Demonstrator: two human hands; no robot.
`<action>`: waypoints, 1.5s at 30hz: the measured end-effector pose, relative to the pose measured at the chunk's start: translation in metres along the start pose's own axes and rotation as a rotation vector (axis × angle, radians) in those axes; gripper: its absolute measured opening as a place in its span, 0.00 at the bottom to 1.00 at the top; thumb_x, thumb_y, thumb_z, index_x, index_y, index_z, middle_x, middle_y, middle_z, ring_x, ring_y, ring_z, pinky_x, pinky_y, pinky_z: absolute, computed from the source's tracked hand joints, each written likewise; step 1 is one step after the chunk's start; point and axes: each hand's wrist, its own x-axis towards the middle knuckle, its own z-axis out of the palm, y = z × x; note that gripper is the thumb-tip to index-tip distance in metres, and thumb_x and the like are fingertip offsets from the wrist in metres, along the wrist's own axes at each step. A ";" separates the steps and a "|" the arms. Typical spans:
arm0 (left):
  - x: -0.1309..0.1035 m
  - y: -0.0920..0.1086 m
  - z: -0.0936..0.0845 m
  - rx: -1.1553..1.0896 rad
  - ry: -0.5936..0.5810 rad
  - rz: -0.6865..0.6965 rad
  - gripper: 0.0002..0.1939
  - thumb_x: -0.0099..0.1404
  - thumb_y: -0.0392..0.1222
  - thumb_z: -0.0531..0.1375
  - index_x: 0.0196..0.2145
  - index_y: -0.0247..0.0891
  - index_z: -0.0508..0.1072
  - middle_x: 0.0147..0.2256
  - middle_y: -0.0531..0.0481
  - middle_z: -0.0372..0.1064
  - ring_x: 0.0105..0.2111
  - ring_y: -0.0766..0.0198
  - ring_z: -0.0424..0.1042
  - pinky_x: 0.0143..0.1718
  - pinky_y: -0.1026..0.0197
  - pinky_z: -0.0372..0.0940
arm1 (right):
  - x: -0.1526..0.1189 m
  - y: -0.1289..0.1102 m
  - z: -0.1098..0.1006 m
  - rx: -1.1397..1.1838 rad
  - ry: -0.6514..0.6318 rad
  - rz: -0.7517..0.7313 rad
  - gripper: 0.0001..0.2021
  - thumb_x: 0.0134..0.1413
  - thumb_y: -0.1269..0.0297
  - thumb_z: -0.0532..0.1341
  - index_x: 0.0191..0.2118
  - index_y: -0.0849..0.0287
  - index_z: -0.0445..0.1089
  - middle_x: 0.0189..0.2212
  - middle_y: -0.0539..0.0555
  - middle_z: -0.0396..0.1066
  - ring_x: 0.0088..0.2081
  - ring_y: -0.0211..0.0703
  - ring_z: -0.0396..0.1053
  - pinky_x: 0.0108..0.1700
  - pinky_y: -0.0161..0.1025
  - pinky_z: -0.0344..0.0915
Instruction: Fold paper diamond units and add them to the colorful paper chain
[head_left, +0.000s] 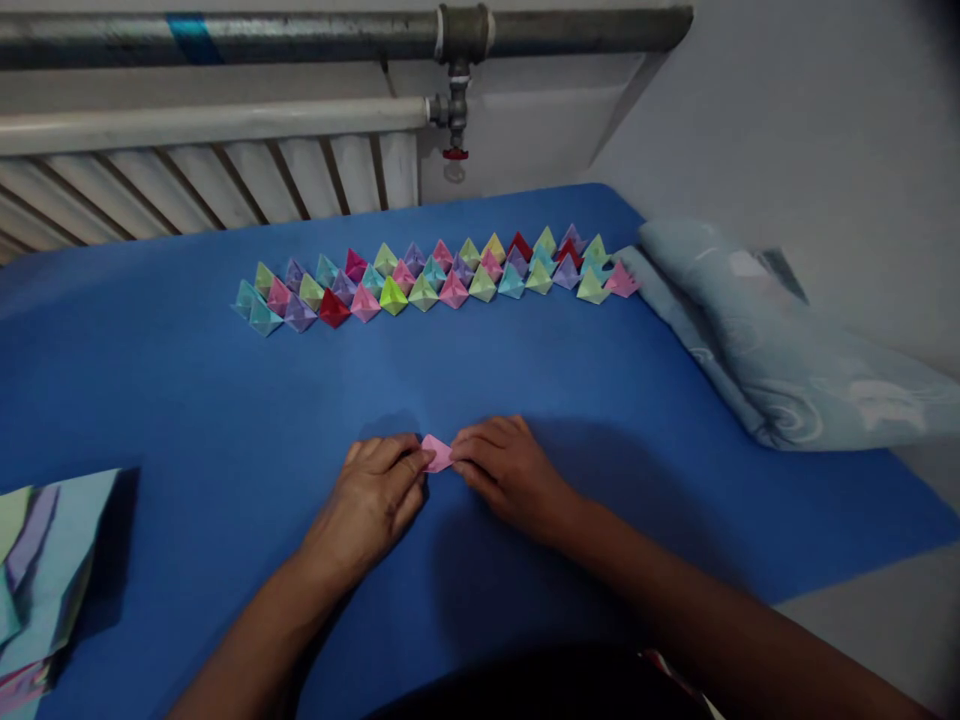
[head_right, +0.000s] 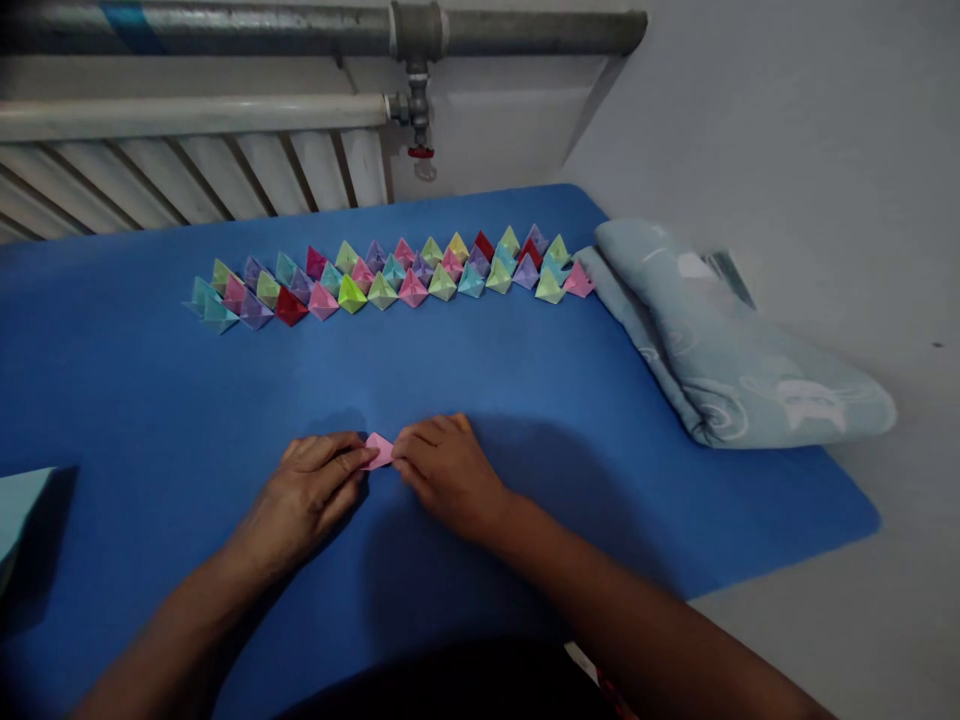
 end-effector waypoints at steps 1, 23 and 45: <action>0.000 0.000 -0.001 -0.014 -0.004 -0.014 0.13 0.69 0.34 0.55 0.49 0.35 0.73 0.45 0.43 0.72 0.41 0.57 0.70 0.41 0.52 0.63 | 0.000 0.000 0.001 0.010 0.015 0.008 0.05 0.63 0.68 0.58 0.38 0.58 0.72 0.39 0.53 0.75 0.40 0.42 0.67 0.44 0.42 0.53; -0.002 -0.001 0.002 -0.049 -0.019 -0.260 0.09 0.70 0.43 0.54 0.35 0.39 0.70 0.40 0.48 0.72 0.41 0.57 0.71 0.45 0.50 0.60 | 0.007 -0.005 0.006 0.054 0.094 0.103 0.05 0.59 0.71 0.58 0.32 0.59 0.70 0.42 0.54 0.74 0.44 0.46 0.67 0.46 0.44 0.56; 0.006 0.004 0.003 0.092 -0.043 -0.257 0.12 0.72 0.42 0.52 0.33 0.36 0.69 0.38 0.44 0.71 0.40 0.55 0.70 0.42 0.50 0.61 | 0.009 -0.007 0.009 0.045 0.103 0.161 0.06 0.57 0.71 0.58 0.29 0.58 0.65 0.40 0.55 0.74 0.43 0.46 0.67 0.46 0.45 0.57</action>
